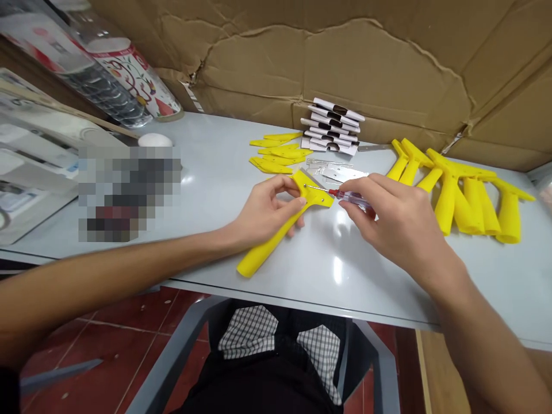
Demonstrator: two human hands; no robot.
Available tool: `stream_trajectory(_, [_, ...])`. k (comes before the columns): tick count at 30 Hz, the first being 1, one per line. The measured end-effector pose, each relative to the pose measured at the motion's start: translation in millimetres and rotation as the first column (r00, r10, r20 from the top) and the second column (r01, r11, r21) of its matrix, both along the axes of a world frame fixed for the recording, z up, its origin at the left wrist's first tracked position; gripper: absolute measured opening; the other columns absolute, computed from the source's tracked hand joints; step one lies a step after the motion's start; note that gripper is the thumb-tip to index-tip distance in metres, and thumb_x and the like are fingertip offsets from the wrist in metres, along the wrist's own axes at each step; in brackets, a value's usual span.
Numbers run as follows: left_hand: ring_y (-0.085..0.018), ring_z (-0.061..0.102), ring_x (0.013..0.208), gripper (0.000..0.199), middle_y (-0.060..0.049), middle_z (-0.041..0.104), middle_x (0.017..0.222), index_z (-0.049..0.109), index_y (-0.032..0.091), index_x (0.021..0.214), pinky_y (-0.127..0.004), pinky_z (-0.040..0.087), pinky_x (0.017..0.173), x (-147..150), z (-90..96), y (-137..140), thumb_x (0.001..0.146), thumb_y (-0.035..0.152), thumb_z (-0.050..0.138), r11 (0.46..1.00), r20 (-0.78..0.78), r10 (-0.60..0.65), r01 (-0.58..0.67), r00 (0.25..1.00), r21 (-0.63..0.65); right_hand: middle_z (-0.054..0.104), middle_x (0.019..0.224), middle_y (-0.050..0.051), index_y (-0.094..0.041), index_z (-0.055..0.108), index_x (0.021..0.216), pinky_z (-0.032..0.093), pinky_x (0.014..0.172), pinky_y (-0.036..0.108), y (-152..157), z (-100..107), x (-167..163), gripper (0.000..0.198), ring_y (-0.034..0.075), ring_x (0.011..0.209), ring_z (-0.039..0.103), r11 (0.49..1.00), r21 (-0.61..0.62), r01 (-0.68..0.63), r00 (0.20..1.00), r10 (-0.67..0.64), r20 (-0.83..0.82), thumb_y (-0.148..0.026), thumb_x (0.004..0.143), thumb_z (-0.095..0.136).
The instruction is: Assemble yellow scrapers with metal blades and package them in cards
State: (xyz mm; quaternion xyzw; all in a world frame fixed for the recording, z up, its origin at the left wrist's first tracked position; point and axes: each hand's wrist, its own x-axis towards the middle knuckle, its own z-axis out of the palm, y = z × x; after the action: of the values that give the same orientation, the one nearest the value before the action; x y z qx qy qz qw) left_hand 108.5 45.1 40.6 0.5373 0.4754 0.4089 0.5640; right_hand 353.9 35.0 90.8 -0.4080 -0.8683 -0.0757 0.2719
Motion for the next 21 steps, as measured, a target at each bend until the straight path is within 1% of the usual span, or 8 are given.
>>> stream_trajectory(2, [-0.009,0.070,0.054,0.022,-0.007,0.071,0.112,0.053,0.021,0.100,-0.022,0.053,0.039,0.5,0.8,0.0,0.095,0.025,0.074,1.000,0.004,0.001,-0.001,1.000,0.007,0.082,0.092,0.003,-0.027,0.078,0.106,0.052,0.061,0.036,-2.0,2.1,-1.2,0.010,0.019,0.065,0.069,1.000,0.006,-0.003,1.000,0.003,-0.007,-0.025,0.103,0.069])
stream_trajectory(6, [-0.008,0.071,0.055,0.019,-0.009,0.068,0.120,0.054,0.019,0.097,-0.023,0.055,0.038,1.7,0.7,-0.2,0.095,0.022,0.072,1.000,0.005,0.009,-0.009,1.000,0.021,0.084,0.091,0.003,-0.030,0.080,0.109,0.050,0.058,0.037,-6.2,3.7,-5.6,0.013,0.020,0.062,0.071,1.000,-0.012,-0.001,1.000,0.001,-0.031,-0.027,0.103,0.070])
stream_trajectory(12, [-0.009,0.071,0.054,0.020,-0.009,0.067,0.118,0.055,0.019,0.098,-0.022,0.055,0.038,0.6,-3.5,-0.3,0.095,0.024,0.074,0.998,0.020,-0.019,0.017,1.000,0.061,0.084,0.084,0.002,-0.030,0.079,0.110,0.050,0.056,0.038,-9.1,4.7,-8.9,0.013,0.020,0.056,0.070,0.999,-0.040,0.035,0.999,-0.035,-0.018,-0.028,0.103,0.069])
stream_trajectory(16, [-0.009,0.070,0.052,0.019,-0.008,0.067,0.116,0.055,0.019,0.098,-0.022,0.055,0.037,-0.2,-4.6,0.1,0.095,0.024,0.073,0.998,0.008,-0.017,0.017,1.000,0.065,0.083,0.082,0.002,-0.027,0.078,0.105,0.049,0.055,0.036,-8.3,4.6,-9.7,0.009,0.019,0.054,0.069,1.000,-0.013,0.023,0.998,-0.024,-0.051,-0.028,0.101,0.071])
stream_trajectory(18, [-0.010,0.071,0.054,0.018,-0.008,0.066,0.117,0.055,0.019,0.098,-0.023,0.055,0.037,0.1,-5.0,0.4,0.096,0.024,0.072,0.998,0.007,-0.017,0.017,1.000,0.064,0.082,0.079,0.002,-0.027,0.079,0.104,0.048,0.055,0.035,-7.3,4.4,-9.3,0.009,0.019,0.054,0.068,0.999,-0.031,0.036,0.997,-0.037,-0.061,-0.029,0.100,0.071])
stream_trajectory(21, [-0.010,0.072,0.055,0.017,-0.009,0.066,0.121,0.054,0.019,0.099,-0.023,0.056,0.038,0.7,-5.2,0.6,0.097,0.024,0.070,0.998,0.014,-0.010,0.010,1.000,0.059,0.079,0.073,0.002,-0.027,0.081,0.106,0.047,0.057,0.035,-5.0,3.5,-7.4,0.015,0.021,0.056,0.068,0.992,-0.088,0.092,0.996,-0.093,-0.005,-0.033,0.101,0.068])
